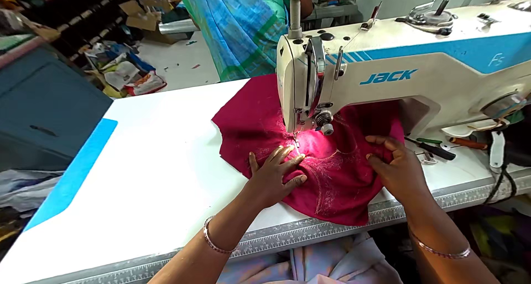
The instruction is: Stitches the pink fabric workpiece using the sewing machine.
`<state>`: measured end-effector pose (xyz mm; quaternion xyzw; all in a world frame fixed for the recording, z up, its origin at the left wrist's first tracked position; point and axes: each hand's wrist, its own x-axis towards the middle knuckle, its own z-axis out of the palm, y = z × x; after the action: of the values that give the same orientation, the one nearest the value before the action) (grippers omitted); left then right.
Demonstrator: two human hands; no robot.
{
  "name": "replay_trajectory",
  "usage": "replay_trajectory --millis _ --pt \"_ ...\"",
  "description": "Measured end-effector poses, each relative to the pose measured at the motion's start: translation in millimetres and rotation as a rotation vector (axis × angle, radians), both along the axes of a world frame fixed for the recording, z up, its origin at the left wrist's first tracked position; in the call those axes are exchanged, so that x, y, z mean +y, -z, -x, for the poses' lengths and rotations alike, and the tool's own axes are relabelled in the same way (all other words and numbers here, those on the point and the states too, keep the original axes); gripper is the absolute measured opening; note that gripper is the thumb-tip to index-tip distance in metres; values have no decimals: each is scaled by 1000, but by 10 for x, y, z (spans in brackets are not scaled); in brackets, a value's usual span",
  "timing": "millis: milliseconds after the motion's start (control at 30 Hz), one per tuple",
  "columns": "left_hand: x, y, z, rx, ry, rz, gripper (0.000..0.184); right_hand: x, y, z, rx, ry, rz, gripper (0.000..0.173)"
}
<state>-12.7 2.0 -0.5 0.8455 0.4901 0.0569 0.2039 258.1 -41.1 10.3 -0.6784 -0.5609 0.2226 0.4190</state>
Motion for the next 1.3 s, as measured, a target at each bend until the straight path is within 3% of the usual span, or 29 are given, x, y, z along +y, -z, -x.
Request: replay_trajectory --millis 433,567,667,833,967,1000,1067,1133,1200,1300 --pt "146 14 77 21 59 14 58 -245 231 118 -41 85 -222 45" --pt "57 144 76 -95 153 -247 42 -191 240 53 -70 34 -191 53" --pt "8 198 64 -117 159 -275 40 -173 216 42 -89 -29 -155 66" --pt "-15 168 38 -90 94 -239 46 -139 143 43 -136 -80 -133 55" --pt "-39 159 6 -72 77 -232 46 -192 -63 126 -325 131 66 74" --pt "-41 161 3 -75 81 -236 45 -206 -92 142 -415 197 55 74" --pt "-45 186 8 -90 93 -264 43 -227 -103 147 -555 258 -153 58" --pt "-45 201 15 -103 97 -271 42 -189 -108 173 -617 158 -418 36" --pt "-37 196 20 -110 102 -259 42 -62 -108 222 -586 -156 -549 25" --pt "-31 196 27 -128 106 -259 41 278 -103 299 -496 -695 -373 31"
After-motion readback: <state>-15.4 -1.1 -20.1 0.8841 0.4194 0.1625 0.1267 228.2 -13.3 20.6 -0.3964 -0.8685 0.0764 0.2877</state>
